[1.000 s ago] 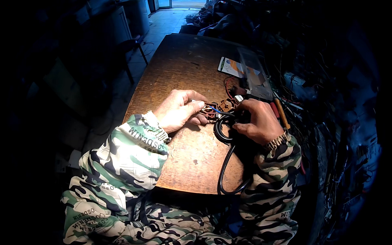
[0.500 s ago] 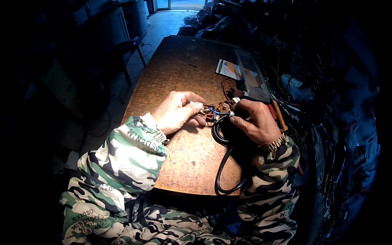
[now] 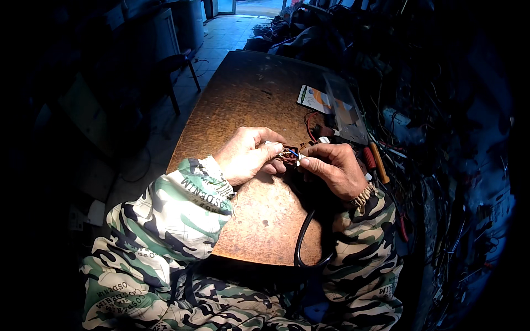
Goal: The person sits at a workbench and assembles small electrical connectors and wires. They insert wires into a white plastic connector, then attach a black connector and a brown component, manipulating the parts by hand throughout.
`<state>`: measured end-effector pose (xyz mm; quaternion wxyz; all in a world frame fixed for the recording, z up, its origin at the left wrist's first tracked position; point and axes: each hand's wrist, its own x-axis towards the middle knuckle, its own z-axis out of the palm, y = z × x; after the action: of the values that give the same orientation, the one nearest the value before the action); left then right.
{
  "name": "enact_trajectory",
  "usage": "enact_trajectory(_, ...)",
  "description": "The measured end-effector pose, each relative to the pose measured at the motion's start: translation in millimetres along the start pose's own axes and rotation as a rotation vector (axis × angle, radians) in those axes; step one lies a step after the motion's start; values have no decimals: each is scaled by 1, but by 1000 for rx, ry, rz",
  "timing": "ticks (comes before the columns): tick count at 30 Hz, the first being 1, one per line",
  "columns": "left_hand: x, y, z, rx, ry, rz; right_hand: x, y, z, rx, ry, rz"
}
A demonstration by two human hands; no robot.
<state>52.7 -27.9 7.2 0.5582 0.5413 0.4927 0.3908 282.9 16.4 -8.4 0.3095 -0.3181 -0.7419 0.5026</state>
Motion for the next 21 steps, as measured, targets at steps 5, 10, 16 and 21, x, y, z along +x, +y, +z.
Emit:
enact_trajectory(5, 11, 0, 12, -25, -66, 51, -15, -2, -10, -36, 61, -7)
enact_trajectory(10, 4, 1, 8, 17, -58, 24, -8, 3, -6, -4, 20, -13)
enact_trajectory(16, 7, -2, 11, 37, -80, 74, -12, 1, -5, 30, 50, 14)
enact_trajectory(21, 4, -3, 11, 18, -49, 97, -11, 2, -7, 91, 16, 34)
